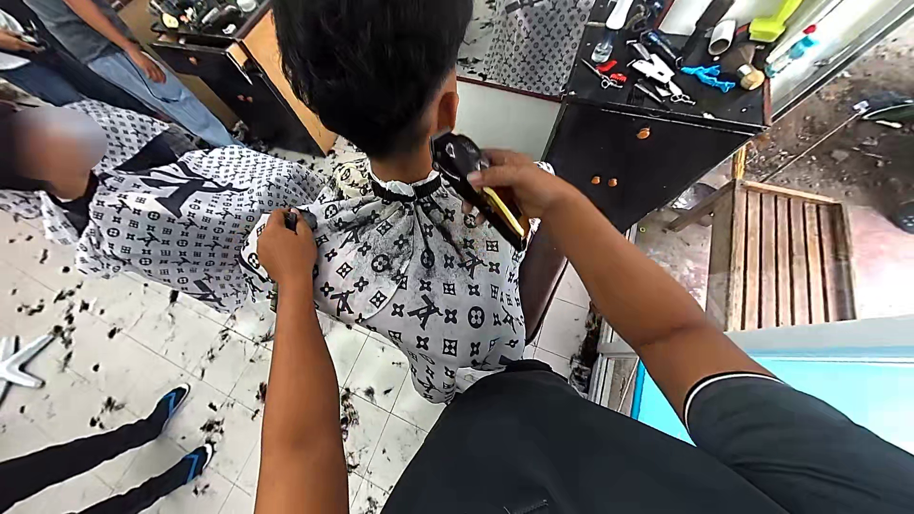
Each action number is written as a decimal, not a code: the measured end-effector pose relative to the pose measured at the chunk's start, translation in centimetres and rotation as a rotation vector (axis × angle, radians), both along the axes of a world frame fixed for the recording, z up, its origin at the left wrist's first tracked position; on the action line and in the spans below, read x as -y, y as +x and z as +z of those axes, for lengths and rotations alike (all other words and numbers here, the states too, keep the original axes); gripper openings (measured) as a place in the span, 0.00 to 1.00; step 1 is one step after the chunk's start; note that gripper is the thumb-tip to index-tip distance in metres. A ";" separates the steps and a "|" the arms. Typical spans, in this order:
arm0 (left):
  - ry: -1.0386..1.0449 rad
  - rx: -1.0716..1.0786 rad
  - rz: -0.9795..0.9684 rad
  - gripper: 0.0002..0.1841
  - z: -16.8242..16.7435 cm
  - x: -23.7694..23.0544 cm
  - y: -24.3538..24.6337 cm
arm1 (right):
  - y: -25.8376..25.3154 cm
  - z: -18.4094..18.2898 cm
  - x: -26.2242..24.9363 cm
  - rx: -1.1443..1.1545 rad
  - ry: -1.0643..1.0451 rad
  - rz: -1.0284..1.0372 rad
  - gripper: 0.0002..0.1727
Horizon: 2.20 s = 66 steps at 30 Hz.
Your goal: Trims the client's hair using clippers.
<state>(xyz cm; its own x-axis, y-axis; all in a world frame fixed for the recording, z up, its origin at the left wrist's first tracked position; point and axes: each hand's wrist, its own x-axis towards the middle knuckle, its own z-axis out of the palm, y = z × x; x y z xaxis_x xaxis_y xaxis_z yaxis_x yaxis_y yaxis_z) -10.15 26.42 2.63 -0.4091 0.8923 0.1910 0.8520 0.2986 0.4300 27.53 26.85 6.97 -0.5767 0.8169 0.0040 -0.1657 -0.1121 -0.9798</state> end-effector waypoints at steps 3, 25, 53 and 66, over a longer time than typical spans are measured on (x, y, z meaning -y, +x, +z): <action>0.018 -0.014 0.014 0.24 -0.1 -0.1 0.1 | 1.0 1.4 -2.0 0.009 0.040 -0.006 0.20; 0.027 -0.027 0.090 0.25 -0.4 -0.3 0.8 | 2.5 0.8 -6.4 -0.102 0.093 0.179 0.19; 0.032 0.011 0.062 0.26 -0.3 -0.1 0.2 | -2.5 1.7 -0.9 0.488 0.318 -0.243 0.44; 0.034 0.018 0.043 0.27 -0.4 -0.1 0.0 | -3.4 0.3 -0.3 0.334 0.344 -0.247 0.41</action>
<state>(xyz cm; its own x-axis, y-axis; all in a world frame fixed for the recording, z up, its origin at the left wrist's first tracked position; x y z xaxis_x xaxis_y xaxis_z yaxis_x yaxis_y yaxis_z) -10.17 26.49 2.18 -0.4508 0.8668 0.2133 0.8308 0.3200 0.4555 24.17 27.16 7.24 -0.3831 0.9123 0.1451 0.1804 0.2279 -0.9568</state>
